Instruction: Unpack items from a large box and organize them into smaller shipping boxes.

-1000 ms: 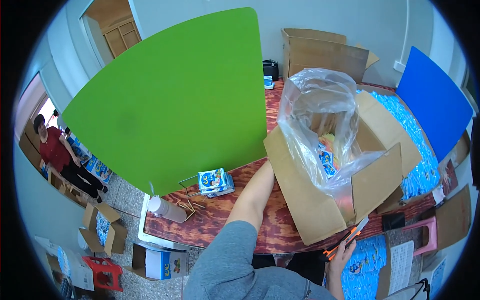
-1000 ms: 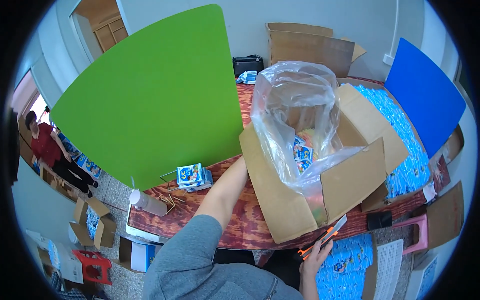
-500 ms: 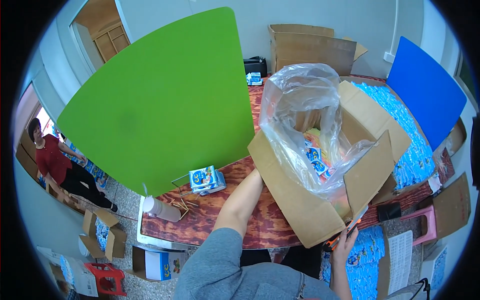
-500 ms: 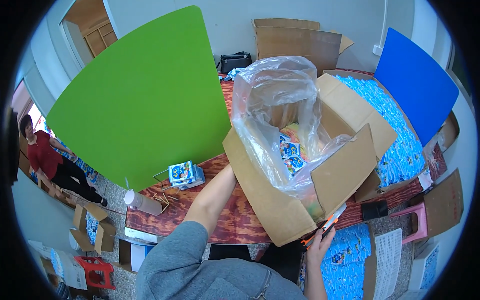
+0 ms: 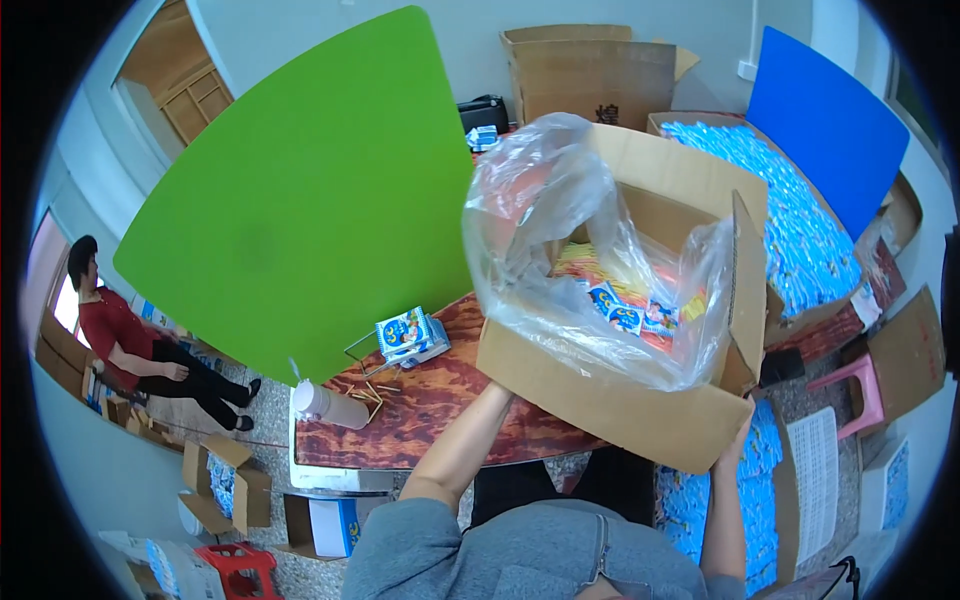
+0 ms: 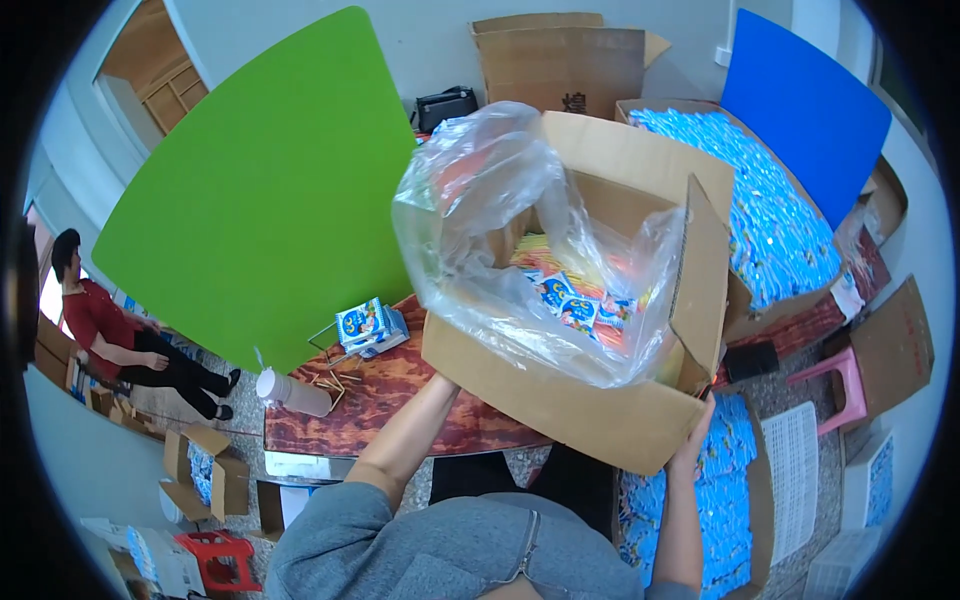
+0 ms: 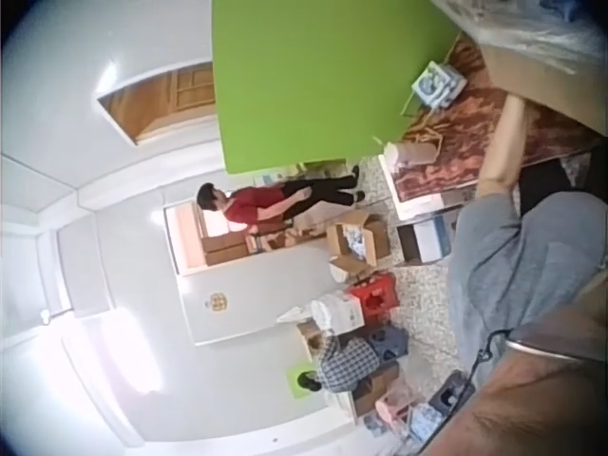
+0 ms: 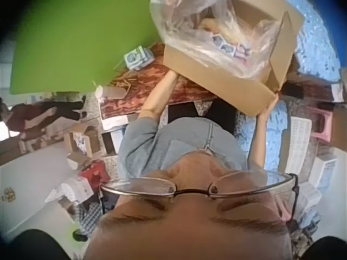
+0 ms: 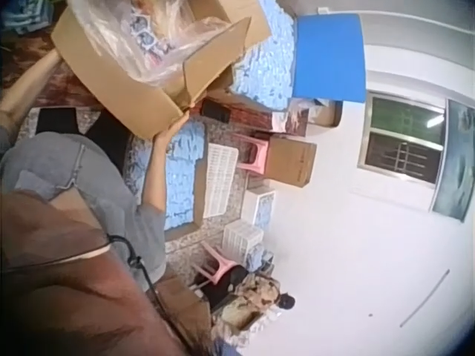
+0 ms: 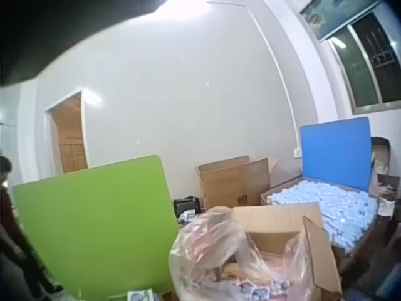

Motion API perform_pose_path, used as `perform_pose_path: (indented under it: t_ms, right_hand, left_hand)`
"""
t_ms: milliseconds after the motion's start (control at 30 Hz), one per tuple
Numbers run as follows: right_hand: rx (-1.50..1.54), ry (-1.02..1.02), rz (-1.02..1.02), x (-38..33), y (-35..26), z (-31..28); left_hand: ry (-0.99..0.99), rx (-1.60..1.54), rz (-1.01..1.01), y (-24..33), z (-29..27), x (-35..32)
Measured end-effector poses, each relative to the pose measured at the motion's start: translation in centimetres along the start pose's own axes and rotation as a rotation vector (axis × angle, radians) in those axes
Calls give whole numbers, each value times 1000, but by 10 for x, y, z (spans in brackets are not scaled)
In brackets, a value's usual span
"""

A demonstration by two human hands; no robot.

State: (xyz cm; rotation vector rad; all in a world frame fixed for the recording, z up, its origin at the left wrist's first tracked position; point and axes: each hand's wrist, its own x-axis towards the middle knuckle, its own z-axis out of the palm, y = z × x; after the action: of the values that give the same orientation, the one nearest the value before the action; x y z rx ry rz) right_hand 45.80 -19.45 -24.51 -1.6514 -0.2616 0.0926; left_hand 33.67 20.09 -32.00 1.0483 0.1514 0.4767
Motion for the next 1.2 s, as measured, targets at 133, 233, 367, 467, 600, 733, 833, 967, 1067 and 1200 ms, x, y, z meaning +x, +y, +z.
perform_pose_path:
  t_ms: [133,233,367,467,600,733,833,967,1067,1200]
  right_hand:
    - [-22,43,-9,35,46,-37]
    - [504,195,422,46,-7,-2]
    - [1078,161,359,12,68,-14]
    - [1735,-326,-140,22,136,10]
    - [1283,-206,188,23,80,7]
    - [800,-41,328,17,84,-9]
    - [676,25,335,19,97,-16]
    - [717,58,455,33,10,14]
    - [488,61,373,44,12,10]
    - [275,-31,161,82,45,6]
  left_hand:
    - [17,73,18,-32,-8,-38]
    - [280,43,-206,-26,-18,-69]
    - [444,-252,-258,61,13,-29]
    - [414,178,-94,78,-40,16]
    - [356,153,-110,82,-40,36]
    - [211,92,-144,87,-37,40]
    - [97,47,-179,94,-42,32]
    - [-8,6,-216,100,-41,20]
    - [-68,-22,-238,106,-36,7]
    - [-161,-57,-301,102,-38,-17]
